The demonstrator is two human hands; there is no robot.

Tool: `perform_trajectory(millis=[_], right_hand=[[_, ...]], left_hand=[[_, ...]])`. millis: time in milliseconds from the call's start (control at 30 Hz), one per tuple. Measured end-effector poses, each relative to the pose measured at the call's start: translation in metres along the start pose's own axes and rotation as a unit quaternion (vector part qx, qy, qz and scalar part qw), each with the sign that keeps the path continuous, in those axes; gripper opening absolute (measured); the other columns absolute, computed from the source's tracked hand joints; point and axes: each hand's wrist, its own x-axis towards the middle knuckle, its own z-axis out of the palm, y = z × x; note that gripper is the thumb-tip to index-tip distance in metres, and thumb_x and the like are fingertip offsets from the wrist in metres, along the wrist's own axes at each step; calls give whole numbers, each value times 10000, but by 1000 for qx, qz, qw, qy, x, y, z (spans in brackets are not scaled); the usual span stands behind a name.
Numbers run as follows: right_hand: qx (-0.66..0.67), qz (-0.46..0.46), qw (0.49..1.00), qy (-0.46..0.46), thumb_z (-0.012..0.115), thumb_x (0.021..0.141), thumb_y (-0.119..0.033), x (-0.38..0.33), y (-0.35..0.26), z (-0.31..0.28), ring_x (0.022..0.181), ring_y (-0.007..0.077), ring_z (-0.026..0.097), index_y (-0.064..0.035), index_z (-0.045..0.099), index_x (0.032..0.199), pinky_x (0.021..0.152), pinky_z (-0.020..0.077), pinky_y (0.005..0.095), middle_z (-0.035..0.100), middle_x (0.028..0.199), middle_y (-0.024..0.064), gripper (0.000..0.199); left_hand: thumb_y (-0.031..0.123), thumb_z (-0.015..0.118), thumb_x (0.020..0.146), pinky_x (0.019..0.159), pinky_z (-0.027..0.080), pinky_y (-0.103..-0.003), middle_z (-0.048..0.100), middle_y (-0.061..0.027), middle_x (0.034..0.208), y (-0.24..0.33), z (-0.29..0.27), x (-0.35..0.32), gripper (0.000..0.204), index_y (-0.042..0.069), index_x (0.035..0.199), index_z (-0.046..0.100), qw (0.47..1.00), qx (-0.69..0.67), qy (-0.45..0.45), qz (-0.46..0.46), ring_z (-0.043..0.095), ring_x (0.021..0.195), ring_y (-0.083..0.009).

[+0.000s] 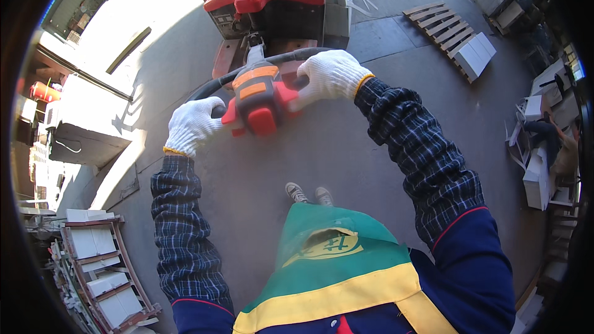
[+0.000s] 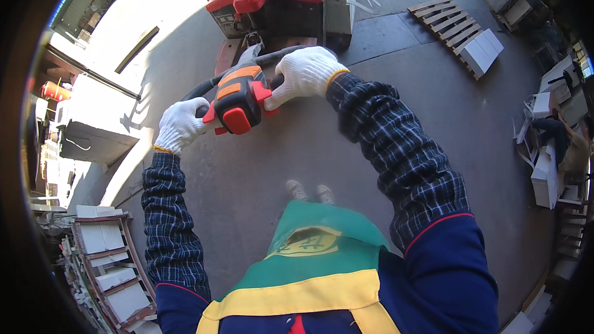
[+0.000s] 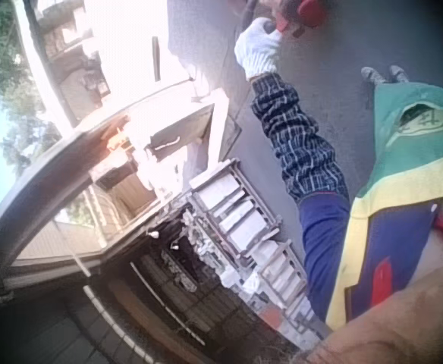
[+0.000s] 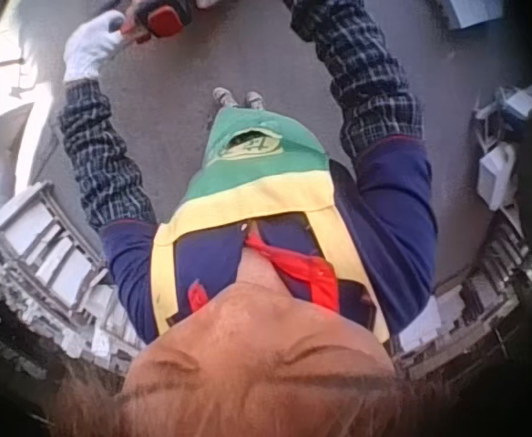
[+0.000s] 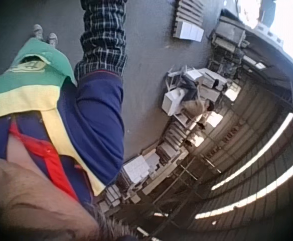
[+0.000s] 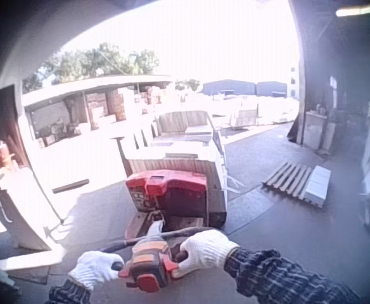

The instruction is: The person stacks white rectangular slabs onto a pallet, then uses a red manual pallet jack to pull the loaded pallet across a warehouse floor and into a storage area. The person handles the slabs by hand and operates the pallet jack with both hands.

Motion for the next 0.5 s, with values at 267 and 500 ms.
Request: perform_trajectory(millis=[267,500], right_hand=[[-8,-52,998,38,857,758,-706,-33,4,12,736,217,740,-122,837,1064,711,608,355,774,844,78,660],[13,-60,998,20,870,741,-685,-60,3,13,716,228,743,-102,837,994,706,607,359,761,806,90,636]], left_hand=[[596,780,862,807,597,-405,751,-89,865,10,1,-33,448,177,1020,783,1000,12,-19,5,748,829,-276],[602,792,848,760,594,-385,736,-69,815,23,5,-62,441,182,983,783,999,-27,0,30,732,756,-253]])
